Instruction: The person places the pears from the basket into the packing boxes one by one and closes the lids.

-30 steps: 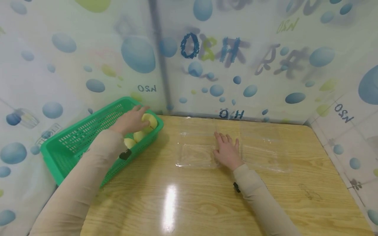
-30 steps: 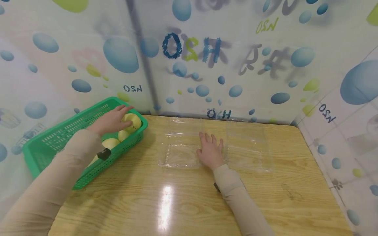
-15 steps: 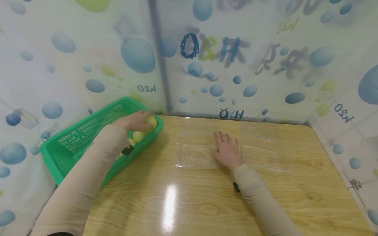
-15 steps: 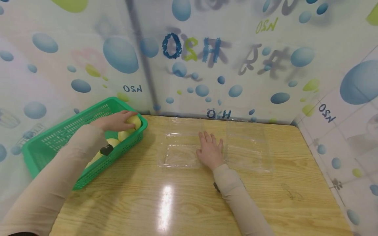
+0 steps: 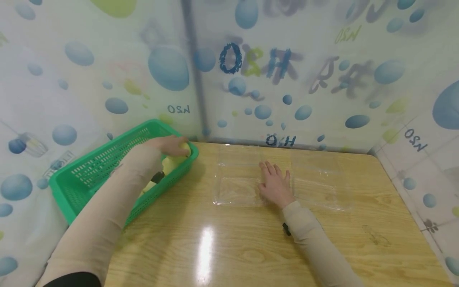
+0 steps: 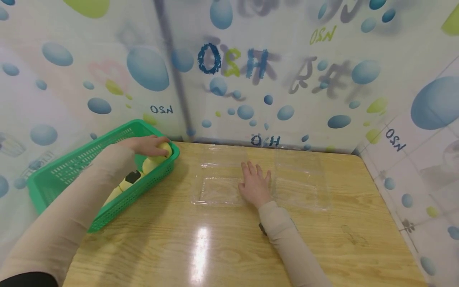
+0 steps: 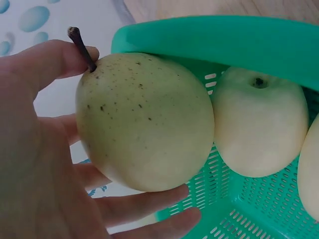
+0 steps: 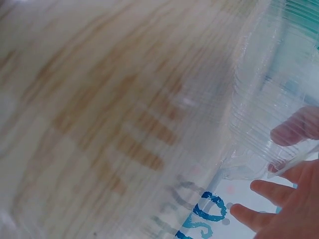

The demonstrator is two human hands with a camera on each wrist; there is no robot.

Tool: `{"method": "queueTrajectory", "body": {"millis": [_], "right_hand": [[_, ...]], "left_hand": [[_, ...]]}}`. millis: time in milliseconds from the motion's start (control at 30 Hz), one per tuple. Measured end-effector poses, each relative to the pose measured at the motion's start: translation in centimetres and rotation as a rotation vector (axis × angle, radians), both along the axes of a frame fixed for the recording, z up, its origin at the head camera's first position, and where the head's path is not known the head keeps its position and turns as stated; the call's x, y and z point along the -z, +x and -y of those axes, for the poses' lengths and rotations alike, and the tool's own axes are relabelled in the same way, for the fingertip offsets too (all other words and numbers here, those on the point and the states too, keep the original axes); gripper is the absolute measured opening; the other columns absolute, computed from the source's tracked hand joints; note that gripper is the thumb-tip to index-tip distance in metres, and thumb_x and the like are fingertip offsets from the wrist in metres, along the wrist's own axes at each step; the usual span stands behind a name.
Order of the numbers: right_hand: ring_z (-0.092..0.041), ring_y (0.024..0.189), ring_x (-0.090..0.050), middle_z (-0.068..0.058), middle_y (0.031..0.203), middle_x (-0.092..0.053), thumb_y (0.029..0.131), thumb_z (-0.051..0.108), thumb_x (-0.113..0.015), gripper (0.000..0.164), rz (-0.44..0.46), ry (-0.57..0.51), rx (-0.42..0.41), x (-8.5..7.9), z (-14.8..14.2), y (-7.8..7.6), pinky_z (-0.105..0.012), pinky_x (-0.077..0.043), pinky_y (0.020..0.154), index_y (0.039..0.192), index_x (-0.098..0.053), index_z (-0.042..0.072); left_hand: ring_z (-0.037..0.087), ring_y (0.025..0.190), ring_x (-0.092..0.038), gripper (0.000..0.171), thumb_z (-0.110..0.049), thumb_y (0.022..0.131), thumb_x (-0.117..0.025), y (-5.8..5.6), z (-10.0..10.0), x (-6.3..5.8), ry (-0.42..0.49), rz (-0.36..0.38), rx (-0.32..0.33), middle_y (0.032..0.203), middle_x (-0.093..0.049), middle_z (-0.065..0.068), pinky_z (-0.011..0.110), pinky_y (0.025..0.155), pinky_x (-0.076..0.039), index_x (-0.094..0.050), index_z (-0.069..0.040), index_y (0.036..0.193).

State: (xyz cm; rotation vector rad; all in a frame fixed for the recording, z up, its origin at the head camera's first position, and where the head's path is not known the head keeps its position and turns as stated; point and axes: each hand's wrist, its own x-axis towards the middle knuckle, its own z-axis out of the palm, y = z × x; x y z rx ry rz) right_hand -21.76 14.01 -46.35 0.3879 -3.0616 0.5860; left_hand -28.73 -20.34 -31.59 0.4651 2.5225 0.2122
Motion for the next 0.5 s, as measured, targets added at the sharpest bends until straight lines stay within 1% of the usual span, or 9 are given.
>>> {"method": "queueTrajectory", "body": {"millis": [133, 267, 333, 500], "right_hand": [[-0.045, 0.137, -0.025, -0.017, 0.153, -0.029, 0.088, 0.019, -0.058, 0.07, 0.0, -0.001, 0.0, -0.12, 0.01, 0.08, -0.075, -0.009, 0.103, 0.151, -0.03, 0.008], [-0.044, 0.137, -0.025, -0.017, 0.154, -0.029, 0.088, 0.019, -0.059, 0.07, 0.002, -0.001, 0.004, -0.28, 0.11, 0.2, -0.075, -0.007, 0.103, 0.151, -0.031, 0.008], [-0.044, 0.137, -0.025, -0.016, 0.154, -0.029, 0.088, 0.019, -0.059, 0.07, 0.003, 0.002, 0.005, -0.33, 0.15, 0.25, -0.075, -0.006, 0.103, 0.151, -0.031, 0.009], [-0.044, 0.138, -0.024, -0.016, 0.154, -0.028, 0.088, 0.02, -0.058, 0.07, 0.009, -0.002, 0.009, -0.25, 0.19, 0.24, -0.075, -0.005, 0.103, 0.151, -0.03, 0.009]], "left_hand": [[0.049, 0.138, -0.018, 0.068, -0.036, 0.096, -0.037, -0.44, -0.21, 0.2, -0.026, 0.005, -0.012, 0.15, -0.022, 0.033, 0.062, 0.109, -0.02, -0.022, 0.003, 0.15], [0.049, 0.138, -0.016, 0.069, -0.039, 0.097, -0.038, -0.57, -0.31, 0.35, -0.055, 0.008, -0.036, 0.151, -0.02, 0.033, 0.064, 0.109, -0.019, -0.021, 0.001, 0.151], [0.049, 0.139, -0.014, 0.069, -0.039, 0.097, -0.038, -0.46, -0.42, 0.32, -0.062, 0.015, -0.053, 0.152, -0.017, 0.033, 0.065, 0.109, -0.018, -0.02, 0.0, 0.151], [0.048, 0.14, -0.006, 0.07, -0.032, 0.093, -0.035, 0.0, -0.83, 0.09, -0.064, 0.047, -0.088, 0.153, -0.009, 0.033, 0.066, 0.108, -0.016, -0.015, -0.002, 0.153]]}}
